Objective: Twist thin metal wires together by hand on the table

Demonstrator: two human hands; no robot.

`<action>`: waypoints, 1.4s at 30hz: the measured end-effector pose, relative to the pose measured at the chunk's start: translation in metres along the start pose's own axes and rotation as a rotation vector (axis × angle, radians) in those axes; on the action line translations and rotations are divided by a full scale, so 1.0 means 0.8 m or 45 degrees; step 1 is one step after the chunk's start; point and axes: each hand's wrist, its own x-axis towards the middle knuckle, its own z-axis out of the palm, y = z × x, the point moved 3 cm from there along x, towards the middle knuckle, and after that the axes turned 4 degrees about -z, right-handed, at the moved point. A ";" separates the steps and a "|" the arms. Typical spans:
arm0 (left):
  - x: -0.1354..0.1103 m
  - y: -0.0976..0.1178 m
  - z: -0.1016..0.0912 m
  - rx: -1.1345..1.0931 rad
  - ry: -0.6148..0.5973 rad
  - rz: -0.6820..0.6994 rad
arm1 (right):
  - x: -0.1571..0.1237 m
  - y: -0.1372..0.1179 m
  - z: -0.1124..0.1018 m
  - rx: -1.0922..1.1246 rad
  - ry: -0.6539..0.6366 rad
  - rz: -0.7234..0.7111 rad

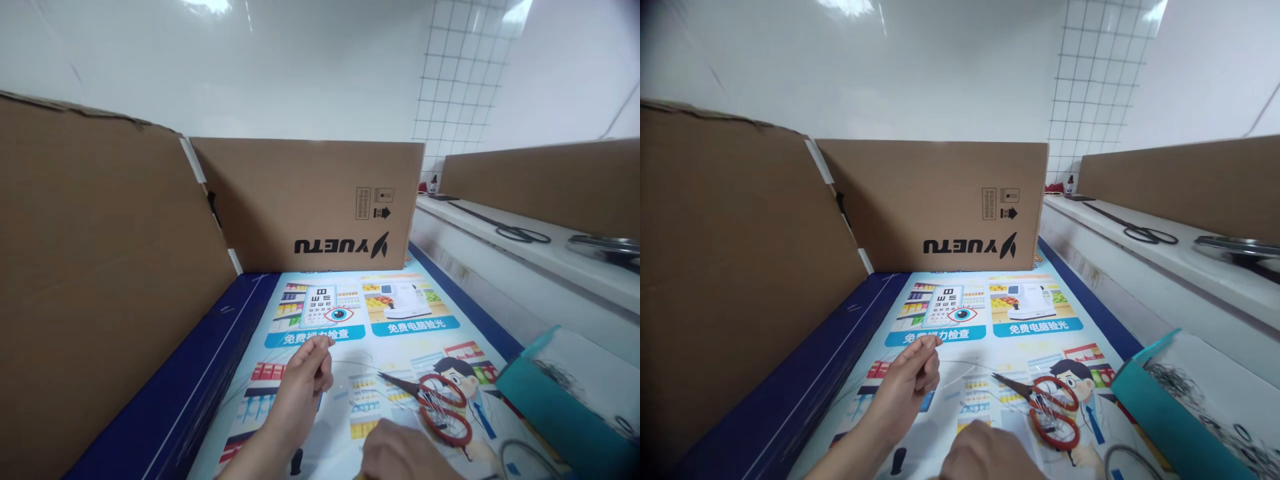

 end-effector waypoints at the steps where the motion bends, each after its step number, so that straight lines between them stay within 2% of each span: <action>1: -0.001 -0.003 0.001 0.007 -0.007 -0.020 | -0.005 0.007 -0.023 0.116 0.140 0.101; 3: -0.003 -0.008 0.004 0.023 -0.024 -0.065 | -0.016 0.020 -0.060 0.418 0.307 0.290; 5: -0.005 -0.014 0.008 0.029 -0.072 -0.134 | -0.027 0.037 -0.082 0.650 0.556 0.544; 7: -0.010 -0.021 0.014 0.027 -0.170 -0.228 | -0.030 0.050 -0.085 0.968 0.672 0.704; 10: -0.019 -0.035 0.026 0.094 -0.351 -0.366 | -0.026 0.060 -0.073 1.231 0.800 0.795; 17: -0.035 -0.061 0.037 0.222 -0.577 -0.546 | -0.013 0.046 -0.038 1.505 0.677 0.738; 24: -0.032 -0.053 0.033 0.294 -0.500 -0.483 | -0.019 0.041 -0.038 1.613 0.611 0.751; 32: -0.017 -0.033 0.019 0.369 -0.458 -0.362 | -0.019 0.049 -0.038 1.947 0.618 0.583; 35: -0.015 -0.024 0.016 0.402 -0.481 -0.306 | -0.016 0.048 -0.043 2.240 0.531 0.628; 39: -0.015 -0.022 0.014 0.494 -0.510 -0.294 | -0.018 0.047 -0.034 2.480 0.536 0.806; 42: -0.015 -0.025 0.015 0.565 -0.523 -0.309 | -0.020 0.040 -0.021 2.603 0.376 0.806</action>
